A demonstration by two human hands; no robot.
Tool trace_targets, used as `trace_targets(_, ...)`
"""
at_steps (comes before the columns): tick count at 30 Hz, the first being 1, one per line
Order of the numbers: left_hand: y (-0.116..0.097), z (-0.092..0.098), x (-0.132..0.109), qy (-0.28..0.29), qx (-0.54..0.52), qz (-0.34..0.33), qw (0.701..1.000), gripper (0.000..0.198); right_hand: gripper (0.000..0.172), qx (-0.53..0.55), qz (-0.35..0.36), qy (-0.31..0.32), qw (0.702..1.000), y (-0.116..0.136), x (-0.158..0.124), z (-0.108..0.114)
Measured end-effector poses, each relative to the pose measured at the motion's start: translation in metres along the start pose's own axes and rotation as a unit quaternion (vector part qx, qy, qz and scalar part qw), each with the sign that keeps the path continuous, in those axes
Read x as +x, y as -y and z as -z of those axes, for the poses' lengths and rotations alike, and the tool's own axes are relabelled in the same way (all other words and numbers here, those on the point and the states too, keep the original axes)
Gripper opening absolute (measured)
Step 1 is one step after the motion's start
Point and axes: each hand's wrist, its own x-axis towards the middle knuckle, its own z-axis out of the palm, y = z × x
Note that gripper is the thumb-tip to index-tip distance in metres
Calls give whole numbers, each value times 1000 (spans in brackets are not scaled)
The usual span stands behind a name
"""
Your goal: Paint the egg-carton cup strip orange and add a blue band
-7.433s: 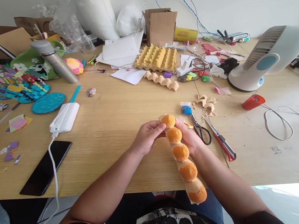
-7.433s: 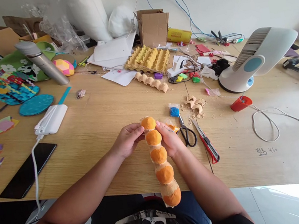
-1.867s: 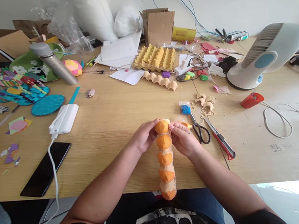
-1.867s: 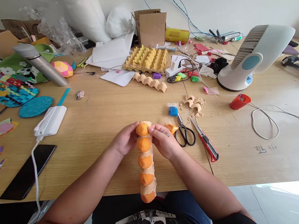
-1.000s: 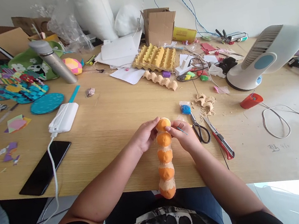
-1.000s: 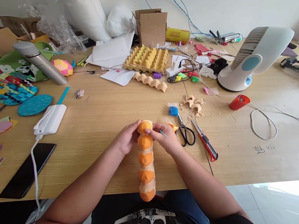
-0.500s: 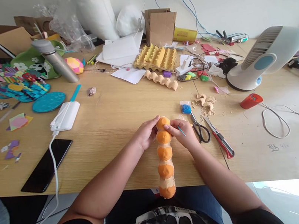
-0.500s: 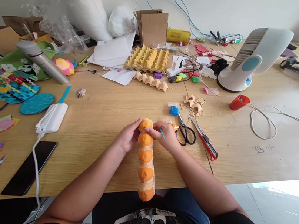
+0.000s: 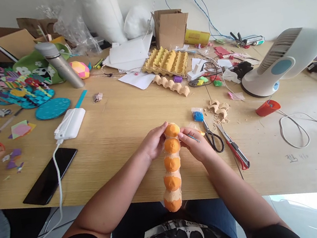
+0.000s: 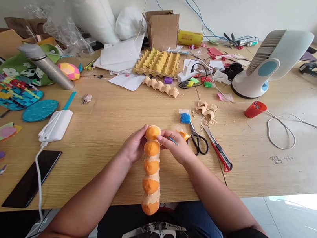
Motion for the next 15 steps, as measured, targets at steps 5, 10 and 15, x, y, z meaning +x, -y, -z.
trace_targets(5, -1, -2, -1, 22, 13, -10, 1000, 51, 41, 110, -39, 10, 993, -6, 0, -4)
trace_targets(10, 0, -5, -2, 39, 12, -20, 999, 61, 41, 138, -25, -4, 990, -9, 2, -8)
trace_targets(15, -2, -9, -7, 64, 39, -40, 996, 53, 42, 133, -1, -41, 990, -10, 6, -6)
